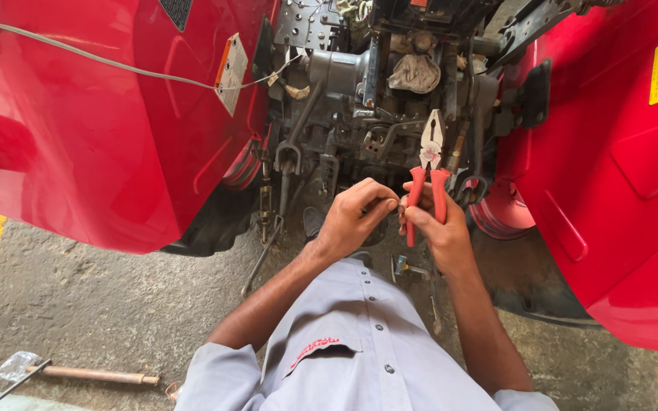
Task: The person works on the rear hydraulic and mechanical components of a red tractor, using pliers to manipulate wires and metal parts, then picks up and installs a cylindrical component into the tractor's rear assembly.
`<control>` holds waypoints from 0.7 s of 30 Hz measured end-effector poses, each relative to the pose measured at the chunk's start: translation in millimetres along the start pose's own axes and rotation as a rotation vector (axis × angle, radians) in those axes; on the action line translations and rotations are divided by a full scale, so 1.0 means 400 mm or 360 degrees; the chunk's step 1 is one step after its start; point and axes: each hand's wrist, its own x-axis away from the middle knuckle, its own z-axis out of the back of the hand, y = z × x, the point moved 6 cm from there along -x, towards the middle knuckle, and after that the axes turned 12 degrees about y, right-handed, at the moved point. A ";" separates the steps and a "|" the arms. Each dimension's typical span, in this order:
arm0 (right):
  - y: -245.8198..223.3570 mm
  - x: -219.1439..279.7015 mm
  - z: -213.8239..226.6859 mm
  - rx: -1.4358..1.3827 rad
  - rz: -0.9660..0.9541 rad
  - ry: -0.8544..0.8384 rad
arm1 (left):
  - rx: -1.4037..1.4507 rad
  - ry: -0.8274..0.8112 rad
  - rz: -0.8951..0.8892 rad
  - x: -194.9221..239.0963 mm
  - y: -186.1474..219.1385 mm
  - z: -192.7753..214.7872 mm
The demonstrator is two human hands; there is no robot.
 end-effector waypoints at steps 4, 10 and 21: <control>0.004 0.011 0.013 0.0128 0.0009 -0.0011 | 0.0190 0.0197 0.0211 0.005 -0.039 0.014; 0.015 0.076 -0.020 0.0246 -0.0370 -0.0243 | 0.0727 0.0395 0.0641 -0.037 -0.109 0.046; 0.018 0.116 -0.055 0.0255 -0.0331 -0.0445 | 0.0532 0.0465 0.0464 -0.062 -0.085 0.068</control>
